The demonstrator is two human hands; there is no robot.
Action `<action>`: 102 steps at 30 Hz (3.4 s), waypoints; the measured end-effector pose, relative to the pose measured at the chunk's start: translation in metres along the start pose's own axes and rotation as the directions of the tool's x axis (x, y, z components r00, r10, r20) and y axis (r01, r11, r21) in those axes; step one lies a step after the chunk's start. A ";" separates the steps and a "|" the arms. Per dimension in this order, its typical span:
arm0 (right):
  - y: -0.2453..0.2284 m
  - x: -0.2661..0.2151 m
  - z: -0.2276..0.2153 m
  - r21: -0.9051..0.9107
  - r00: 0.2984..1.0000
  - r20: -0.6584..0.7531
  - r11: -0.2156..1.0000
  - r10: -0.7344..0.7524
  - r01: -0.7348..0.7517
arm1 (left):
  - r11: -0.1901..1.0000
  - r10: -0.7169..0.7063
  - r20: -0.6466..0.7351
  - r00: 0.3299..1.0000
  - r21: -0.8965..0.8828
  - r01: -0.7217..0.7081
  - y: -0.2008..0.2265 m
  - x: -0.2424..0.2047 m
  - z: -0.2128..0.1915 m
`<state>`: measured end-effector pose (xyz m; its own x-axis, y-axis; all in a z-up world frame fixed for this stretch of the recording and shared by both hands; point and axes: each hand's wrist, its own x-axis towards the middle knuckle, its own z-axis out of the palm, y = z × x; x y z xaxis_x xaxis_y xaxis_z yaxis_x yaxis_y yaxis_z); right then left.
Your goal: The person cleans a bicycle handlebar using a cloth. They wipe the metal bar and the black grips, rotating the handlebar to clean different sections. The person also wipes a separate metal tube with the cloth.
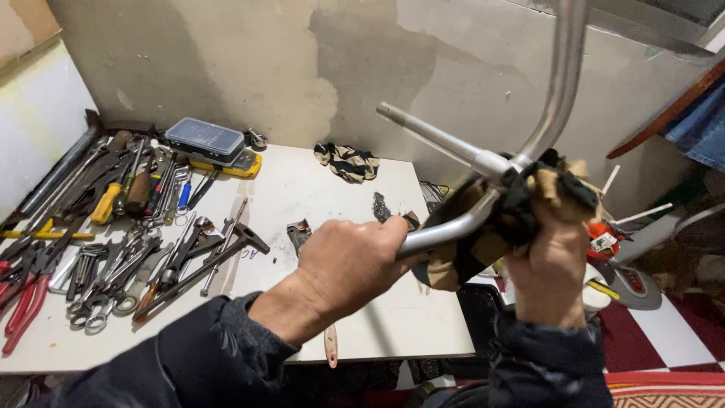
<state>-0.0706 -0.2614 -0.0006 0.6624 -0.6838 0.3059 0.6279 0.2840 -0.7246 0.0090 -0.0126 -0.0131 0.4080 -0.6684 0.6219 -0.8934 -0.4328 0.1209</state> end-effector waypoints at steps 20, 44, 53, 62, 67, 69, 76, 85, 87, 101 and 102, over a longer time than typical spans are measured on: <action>-0.008 -0.035 0.045 -0.626 0.634 0.773 -0.183 -0.019 0.758 | 0.959 0.141 0.455 0.880 0.160 -0.236 0.001 0.016 -0.022; 0.024 -0.055 0.057 -0.882 0.932 0.315 0.308 -0.179 0.358 | 0.766 0.543 -0.112 0.832 0.473 -0.436 -0.020 -0.009 0.020; 0.040 -0.063 0.051 -0.772 0.904 0.355 0.470 -0.239 0.428 | 0.777 -0.166 -0.158 0.973 -0.628 0.030 0.017 -0.064 0.047; 0.073 -0.078 0.069 -0.542 0.965 0.125 0.799 -0.231 0.262 | 0.191 -0.574 0.277 0.771 -0.870 0.455 0.050 -0.007 0.041; 0.054 -0.084 0.081 -0.566 0.962 0.235 0.785 -0.142 0.254 | 0.346 -0.536 0.059 0.842 -0.895 0.282 0.031 -0.003 0.043; 0.049 -0.085 0.080 -0.621 0.950 0.296 0.736 -0.098 0.269 | 0.364 -0.538 0.004 0.843 -0.901 0.236 0.024 -0.002 0.042; 0.061 -0.083 0.073 -0.634 0.937 0.311 0.699 -0.161 0.330 | 0.386 -0.491 0.013 0.871 -0.893 0.231 0.012 -0.009 0.059; 0.072 -0.072 0.078 -0.552 0.971 0.140 0.799 -0.193 0.238 | 0.375 -0.516 0.036 0.856 -0.889 0.264 0.004 -0.010 0.049; 0.064 -0.071 0.085 -0.566 0.979 0.083 0.799 -0.188 0.201 | 0.397 -0.523 0.041 0.852 -0.873 0.285 0.001 -0.010 0.054; 0.015 -0.009 0.113 0.013 0.979 -0.194 0.998 -0.056 0.060 | 0.338 -0.686 0.026 0.727 -0.873 0.351 0.011 -0.001 0.036; 0.023 -0.004 0.110 0.011 0.980 -0.193 0.998 -0.056 0.059 | 0.336 -0.688 0.027 0.725 -0.874 0.351 0.014 0.001 0.029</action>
<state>-0.0142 -0.1782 0.0492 0.5350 -0.8155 0.2208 0.6703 0.2506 -0.6985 0.0025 -0.0369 -0.0327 0.9155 -0.2032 0.3472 -0.3217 0.1484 0.9351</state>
